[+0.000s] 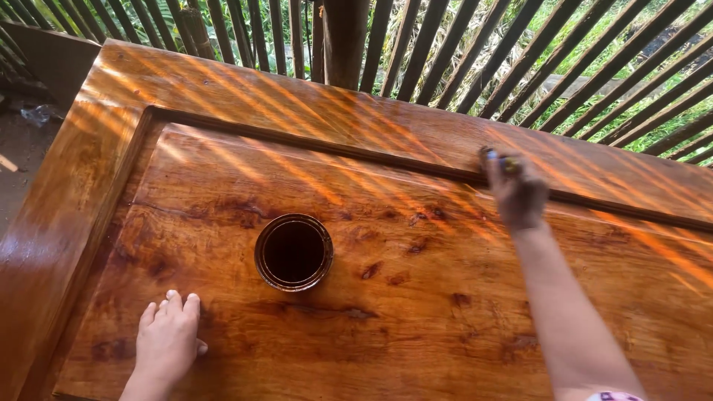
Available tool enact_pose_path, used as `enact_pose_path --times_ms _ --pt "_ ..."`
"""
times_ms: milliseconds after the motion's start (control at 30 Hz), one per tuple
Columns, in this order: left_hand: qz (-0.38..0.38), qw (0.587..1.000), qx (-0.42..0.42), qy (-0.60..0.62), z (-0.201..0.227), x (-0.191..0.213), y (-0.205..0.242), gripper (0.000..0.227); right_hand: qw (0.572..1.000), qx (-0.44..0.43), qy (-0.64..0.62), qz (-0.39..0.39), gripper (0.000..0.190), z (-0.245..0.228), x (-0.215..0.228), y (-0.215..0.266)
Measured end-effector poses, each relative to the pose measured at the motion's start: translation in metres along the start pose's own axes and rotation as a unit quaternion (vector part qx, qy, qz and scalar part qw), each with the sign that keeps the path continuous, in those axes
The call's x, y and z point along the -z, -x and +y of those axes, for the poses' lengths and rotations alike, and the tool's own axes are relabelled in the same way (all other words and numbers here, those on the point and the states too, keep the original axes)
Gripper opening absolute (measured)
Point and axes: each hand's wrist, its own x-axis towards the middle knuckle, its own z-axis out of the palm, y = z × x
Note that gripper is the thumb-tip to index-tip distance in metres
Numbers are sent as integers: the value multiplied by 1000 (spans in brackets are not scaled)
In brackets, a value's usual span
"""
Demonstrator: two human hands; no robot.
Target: Applying varnish to a large wooden door panel using a paintbrush.
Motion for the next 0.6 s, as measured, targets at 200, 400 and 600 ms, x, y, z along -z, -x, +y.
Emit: enact_pose_path --times_ms 200,400,600 --pt "3 1000 5 3 1 1 3 96 980 58 -185 47 14 -141 -104 -25" --pt "-32 999 19 21 4 12 2 95 967 33 -250 -18 16 -210 -167 -91" --pt "-26 999 16 14 6 10 2 90 968 -36 -246 37 18 -171 -201 -78"
